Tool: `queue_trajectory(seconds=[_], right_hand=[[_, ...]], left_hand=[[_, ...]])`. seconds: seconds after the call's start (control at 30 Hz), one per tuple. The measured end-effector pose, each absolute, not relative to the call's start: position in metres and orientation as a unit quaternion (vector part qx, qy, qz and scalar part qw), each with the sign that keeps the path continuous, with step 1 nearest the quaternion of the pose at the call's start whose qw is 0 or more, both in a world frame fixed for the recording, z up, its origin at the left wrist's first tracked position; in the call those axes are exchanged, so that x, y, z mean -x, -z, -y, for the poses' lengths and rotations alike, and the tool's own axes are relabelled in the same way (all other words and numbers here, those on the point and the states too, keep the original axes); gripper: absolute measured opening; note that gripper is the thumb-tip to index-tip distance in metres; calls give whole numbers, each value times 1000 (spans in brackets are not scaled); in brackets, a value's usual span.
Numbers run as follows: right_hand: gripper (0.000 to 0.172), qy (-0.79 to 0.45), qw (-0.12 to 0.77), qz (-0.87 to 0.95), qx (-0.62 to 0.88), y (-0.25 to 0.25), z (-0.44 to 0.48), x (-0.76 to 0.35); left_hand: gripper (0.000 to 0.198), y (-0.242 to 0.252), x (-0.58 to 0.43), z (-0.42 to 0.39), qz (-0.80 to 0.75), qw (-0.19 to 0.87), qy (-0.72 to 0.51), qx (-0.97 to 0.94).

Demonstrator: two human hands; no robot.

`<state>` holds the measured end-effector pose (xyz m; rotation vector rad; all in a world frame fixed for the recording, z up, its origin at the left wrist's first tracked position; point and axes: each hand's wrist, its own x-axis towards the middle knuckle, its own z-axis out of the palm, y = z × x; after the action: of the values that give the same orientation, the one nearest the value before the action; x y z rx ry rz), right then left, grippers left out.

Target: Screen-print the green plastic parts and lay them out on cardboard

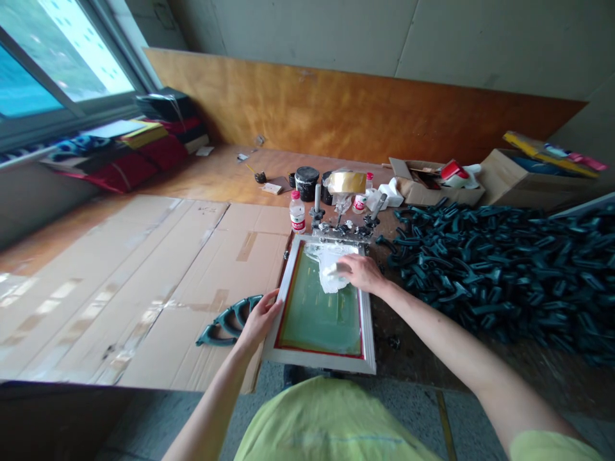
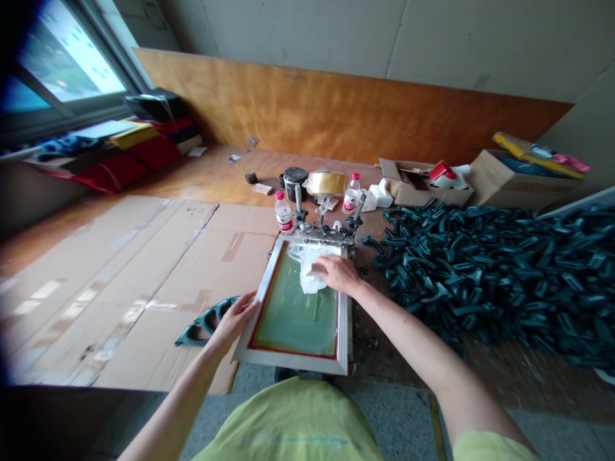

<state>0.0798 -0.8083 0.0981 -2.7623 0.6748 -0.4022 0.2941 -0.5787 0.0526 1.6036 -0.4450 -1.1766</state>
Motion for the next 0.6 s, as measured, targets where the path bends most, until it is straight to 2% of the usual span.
queue_trajectory(seconds=[0.1, 0.17, 0.23, 0.33, 0.43, 0.53, 0.6], right_hand=[[54, 121, 136, -321, 929, -121, 837, -105], [65, 111, 122, -357, 919, -133, 853, -114], [61, 144, 102, -388, 905, -139, 866, -111], [40, 215, 97, -464, 854, -135, 879, -85], [24, 181, 133, -514, 828, -113, 872, -53], [21, 124, 173, -471, 856, -79, 846, -39], [24, 94, 170, -414, 889, -61, 826, -40]], left_hand=[[76, -70, -298, 579, 184, 514, 510, -665], [81, -90, -301, 579, 190, 514, 523, -653], [75, -112, -305, 583, 198, 525, 524, -641], [60, -141, -312, 599, 230, 569, 481, -626], [57, -166, -319, 630, 283, 648, 400, -583], [53, -191, -324, 664, 312, 678, 373, -551], [54, -202, -323, 679, 310, 683, 378, -542]])
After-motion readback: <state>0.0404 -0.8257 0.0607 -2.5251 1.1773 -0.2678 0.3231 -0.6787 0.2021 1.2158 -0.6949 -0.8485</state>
